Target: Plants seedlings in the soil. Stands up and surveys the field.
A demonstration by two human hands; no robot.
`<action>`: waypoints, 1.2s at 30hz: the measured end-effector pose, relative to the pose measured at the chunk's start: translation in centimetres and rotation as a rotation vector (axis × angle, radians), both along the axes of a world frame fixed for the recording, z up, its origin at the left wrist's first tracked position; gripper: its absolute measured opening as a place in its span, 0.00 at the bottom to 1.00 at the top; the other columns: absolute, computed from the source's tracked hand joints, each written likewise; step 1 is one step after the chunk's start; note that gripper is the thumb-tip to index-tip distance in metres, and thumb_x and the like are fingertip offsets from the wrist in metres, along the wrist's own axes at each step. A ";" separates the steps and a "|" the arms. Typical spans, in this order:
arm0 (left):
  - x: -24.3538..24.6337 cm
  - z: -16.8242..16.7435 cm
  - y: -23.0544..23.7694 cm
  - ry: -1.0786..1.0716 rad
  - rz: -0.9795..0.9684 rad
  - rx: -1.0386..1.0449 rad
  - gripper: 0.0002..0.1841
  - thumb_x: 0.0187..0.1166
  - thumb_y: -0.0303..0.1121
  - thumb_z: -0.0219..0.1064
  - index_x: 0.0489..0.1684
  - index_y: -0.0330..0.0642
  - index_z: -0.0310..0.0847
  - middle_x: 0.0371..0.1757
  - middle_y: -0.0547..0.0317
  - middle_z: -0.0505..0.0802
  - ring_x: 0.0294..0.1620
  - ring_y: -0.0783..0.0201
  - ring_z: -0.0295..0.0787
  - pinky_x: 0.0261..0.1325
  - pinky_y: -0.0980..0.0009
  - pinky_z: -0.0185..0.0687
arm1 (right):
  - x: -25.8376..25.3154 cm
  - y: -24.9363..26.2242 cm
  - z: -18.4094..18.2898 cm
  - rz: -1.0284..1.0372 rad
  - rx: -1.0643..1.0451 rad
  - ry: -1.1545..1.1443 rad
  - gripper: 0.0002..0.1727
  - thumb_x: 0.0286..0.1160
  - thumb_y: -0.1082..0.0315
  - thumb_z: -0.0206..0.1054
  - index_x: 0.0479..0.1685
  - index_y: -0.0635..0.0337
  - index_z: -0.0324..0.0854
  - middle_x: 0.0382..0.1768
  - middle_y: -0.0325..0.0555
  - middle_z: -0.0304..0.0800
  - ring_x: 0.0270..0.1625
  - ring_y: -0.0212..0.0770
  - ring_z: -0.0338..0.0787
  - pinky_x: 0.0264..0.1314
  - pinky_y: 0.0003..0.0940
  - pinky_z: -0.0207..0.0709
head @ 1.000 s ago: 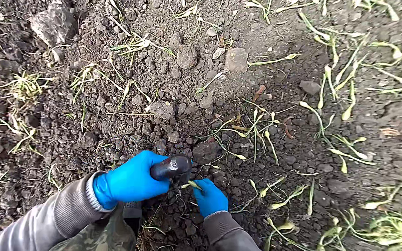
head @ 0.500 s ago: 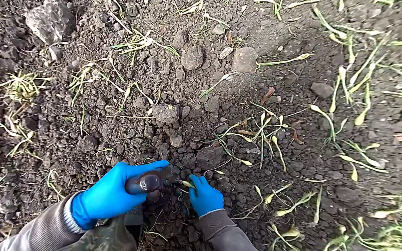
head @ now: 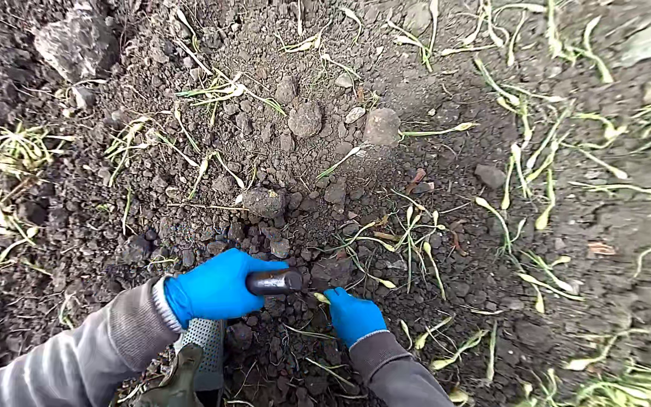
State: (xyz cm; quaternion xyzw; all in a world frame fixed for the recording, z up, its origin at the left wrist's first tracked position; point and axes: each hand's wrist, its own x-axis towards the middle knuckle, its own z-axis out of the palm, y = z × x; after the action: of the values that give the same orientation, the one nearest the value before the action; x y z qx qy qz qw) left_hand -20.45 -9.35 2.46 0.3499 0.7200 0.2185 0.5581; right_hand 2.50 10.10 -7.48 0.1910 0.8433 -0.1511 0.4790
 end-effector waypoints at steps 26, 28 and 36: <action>-0.2 -1.2 -8.5 -0.203 0.529 0.117 0.05 0.59 0.29 0.71 0.29 0.52 0.89 0.23 0.73 0.87 0.20 0.78 0.77 0.24 0.77 0.73 | -6.4 -10.8 -3.1 -0.325 -0.050 0.153 0.23 0.87 0.57 0.55 0.76 0.44 0.81 0.82 0.45 0.77 0.59 0.53 0.94 0.56 0.57 0.87; 1.0 -3.7 -9.6 -0.237 0.586 0.140 0.16 0.62 0.30 0.70 0.49 0.51 0.93 0.36 0.73 0.94 0.28 0.79 0.83 0.35 0.76 0.82 | -5.1 -10.7 -2.4 -0.373 -0.016 0.271 0.24 0.85 0.58 0.57 0.78 0.47 0.80 0.78 0.47 0.81 0.55 0.53 0.95 0.53 0.54 0.88; -2.7 0.5 -11.1 -0.185 0.626 0.392 0.04 0.61 0.29 0.70 0.27 0.52 0.87 0.24 0.73 0.89 0.21 0.79 0.81 0.24 0.80 0.76 | -3.4 -6.0 -1.3 -0.304 -0.082 0.651 0.16 0.86 0.64 0.59 0.61 0.54 0.92 0.56 0.53 0.94 0.52 0.55 0.96 0.50 0.58 0.89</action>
State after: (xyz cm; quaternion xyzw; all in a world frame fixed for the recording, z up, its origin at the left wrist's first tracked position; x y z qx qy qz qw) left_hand -23.15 -20.45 2.96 0.1920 0.6831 0.5428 0.4493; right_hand -0.94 4.10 -8.79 0.2365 0.9069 -0.3074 0.1646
